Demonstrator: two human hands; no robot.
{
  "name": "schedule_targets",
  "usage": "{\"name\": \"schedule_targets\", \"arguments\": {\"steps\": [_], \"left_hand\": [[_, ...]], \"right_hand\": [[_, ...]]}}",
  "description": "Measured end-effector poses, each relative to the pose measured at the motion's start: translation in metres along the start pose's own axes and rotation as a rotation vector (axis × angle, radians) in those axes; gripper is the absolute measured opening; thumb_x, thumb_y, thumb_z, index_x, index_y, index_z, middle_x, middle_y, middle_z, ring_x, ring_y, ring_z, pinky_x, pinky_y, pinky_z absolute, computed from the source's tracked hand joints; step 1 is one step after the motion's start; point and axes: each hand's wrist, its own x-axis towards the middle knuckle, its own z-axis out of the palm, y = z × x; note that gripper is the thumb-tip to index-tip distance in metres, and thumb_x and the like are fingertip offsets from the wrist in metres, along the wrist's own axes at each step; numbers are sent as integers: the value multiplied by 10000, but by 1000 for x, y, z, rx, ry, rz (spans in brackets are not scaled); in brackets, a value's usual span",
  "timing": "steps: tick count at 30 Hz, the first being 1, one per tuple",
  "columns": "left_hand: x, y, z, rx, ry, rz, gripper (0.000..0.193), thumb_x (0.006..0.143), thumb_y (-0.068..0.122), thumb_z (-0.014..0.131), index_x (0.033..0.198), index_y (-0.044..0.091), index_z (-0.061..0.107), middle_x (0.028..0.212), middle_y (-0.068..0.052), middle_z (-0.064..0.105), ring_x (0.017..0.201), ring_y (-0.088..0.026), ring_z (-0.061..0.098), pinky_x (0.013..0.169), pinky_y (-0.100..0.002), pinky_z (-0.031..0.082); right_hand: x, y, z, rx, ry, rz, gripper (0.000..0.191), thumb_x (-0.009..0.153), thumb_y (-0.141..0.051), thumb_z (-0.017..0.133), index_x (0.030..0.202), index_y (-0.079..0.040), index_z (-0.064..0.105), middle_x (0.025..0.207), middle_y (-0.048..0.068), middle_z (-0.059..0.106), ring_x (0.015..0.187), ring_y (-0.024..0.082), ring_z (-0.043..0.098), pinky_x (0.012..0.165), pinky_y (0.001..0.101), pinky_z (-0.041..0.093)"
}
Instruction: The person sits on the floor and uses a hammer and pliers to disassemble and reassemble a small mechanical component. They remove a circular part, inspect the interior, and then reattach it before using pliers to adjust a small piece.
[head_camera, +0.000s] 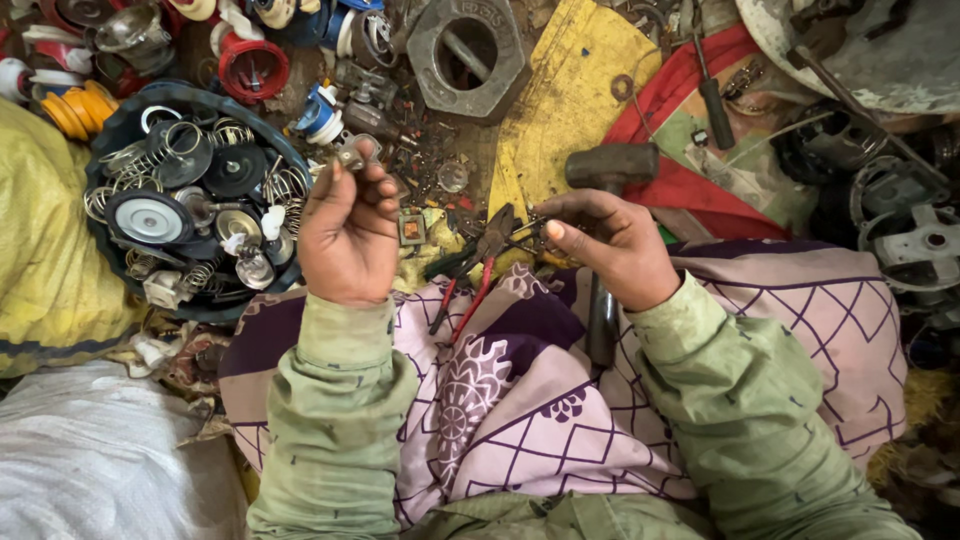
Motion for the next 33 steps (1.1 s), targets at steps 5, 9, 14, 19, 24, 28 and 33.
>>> {"name": "schedule_targets", "arguments": {"steps": [5,9,14,19,24,28,33], "left_hand": [[-2,-7,8,40,-65,-59,258,1088,95,617,1294,-49,677,1109,-154,728,944,-227,697,804,-303,571],[-12,-24,27,140,-134,-168,279,1085,104,601,1300,-65,662,1091,-169,742,909,-228,714,804,-314,590],[-36,-45,50,412,-277,-324,301,1072,127,577,1300,-54,653,1068,-151,756,888,-196,726,797,-320,613],[-43,-57,57,505,-416,-311,256,1097,94,585,1281,-60,674,1061,-114,747,923,-157,720,848,-301,600],[-44,-56,58,576,-446,-271,236,1091,57,579,1271,-54,684,1060,-93,742,950,-141,721,875,-291,601],[-45,-53,62,591,-467,-249,235,1097,47,568,1279,-51,678,1091,-86,722,982,-137,714,895,-286,600],[-46,-52,65,611,-475,-246,241,1097,47,562,1289,-50,669,1095,-89,711,965,-142,721,877,-286,608]], "right_hand": [[1,-1,1,-35,12,-25,266,990,-111,708,1229,3,697,1031,14,704,886,59,639,788,223,547],[-4,-4,3,-88,49,-137,281,979,-88,735,1245,-9,695,1018,9,690,894,64,632,787,226,538],[-14,-11,3,-9,8,-321,345,964,-38,772,1299,-33,689,1021,-7,610,925,95,596,790,235,497],[-15,-16,3,-285,-47,-451,359,908,-20,803,1256,-32,716,1022,36,641,969,148,609,865,273,490],[-13,-19,5,-350,-48,-445,320,881,-28,824,1192,-32,747,989,36,654,952,149,612,844,272,489],[-14,-18,3,-321,-56,-408,279,887,-29,813,1160,-40,757,1006,43,648,946,146,618,816,262,495],[-14,-15,2,-316,-67,-444,262,890,-17,816,1145,-38,758,1000,43,648,959,148,612,841,263,495]]}}
